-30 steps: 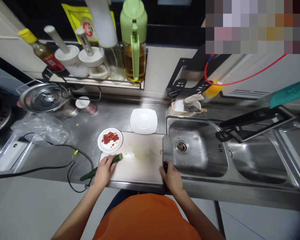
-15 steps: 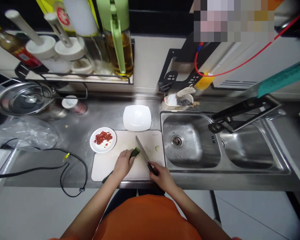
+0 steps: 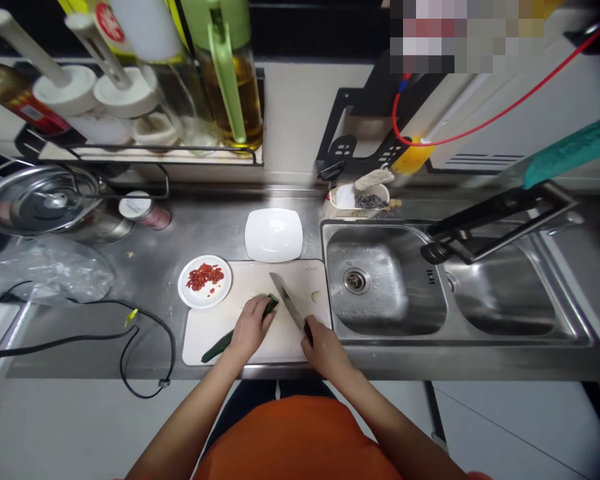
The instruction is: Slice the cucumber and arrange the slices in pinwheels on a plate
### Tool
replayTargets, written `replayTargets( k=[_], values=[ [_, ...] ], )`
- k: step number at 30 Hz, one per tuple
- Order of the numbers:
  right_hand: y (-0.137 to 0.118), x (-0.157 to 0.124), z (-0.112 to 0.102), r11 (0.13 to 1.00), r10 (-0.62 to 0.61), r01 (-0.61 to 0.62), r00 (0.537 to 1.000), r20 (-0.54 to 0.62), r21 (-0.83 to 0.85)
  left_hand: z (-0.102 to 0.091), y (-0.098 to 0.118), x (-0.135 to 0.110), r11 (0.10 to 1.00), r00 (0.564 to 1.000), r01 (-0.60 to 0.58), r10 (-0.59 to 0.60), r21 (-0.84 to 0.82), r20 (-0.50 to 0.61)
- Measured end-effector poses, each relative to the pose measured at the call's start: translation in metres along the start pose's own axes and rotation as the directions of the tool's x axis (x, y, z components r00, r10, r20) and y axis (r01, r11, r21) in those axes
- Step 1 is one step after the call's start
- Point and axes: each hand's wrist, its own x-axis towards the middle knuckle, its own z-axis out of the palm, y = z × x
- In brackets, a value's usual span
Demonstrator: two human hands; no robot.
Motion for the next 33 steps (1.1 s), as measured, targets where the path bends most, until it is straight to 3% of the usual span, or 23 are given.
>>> replayTargets(
  k=[5, 12, 21, 33],
  values=[
    [-0.018, 0.014, -0.001, 0.973, 0.058, -0.052, 0.998, 0.020, -0.226, 0.005, -0.005, 0.004, 0.999, 0.999, -0.031, 0.030, -0.024, -0.045],
    [-0.020, 0.030, -0.005, 0.971, -0.056, 0.082, 0.991, 0.119, -0.227, 0.005, -0.005, 0.003, 0.998, 0.997, -0.061, 0.060, -0.027, -0.048],
    [-0.028, 0.005, -0.026, 0.932, -0.027, 0.087, 0.985, 0.172, -0.351, 0.005, -0.003, 0.001, 0.999, 0.998, -0.054, 0.054, -0.002, -0.030],
    [-0.029, -0.005, -0.031, 0.930, 0.001, 0.089, 0.969, 0.246, -0.356, 0.007, -0.004, -0.002, 0.998, 0.998, -0.056, 0.057, 0.036, -0.017]
  ],
)
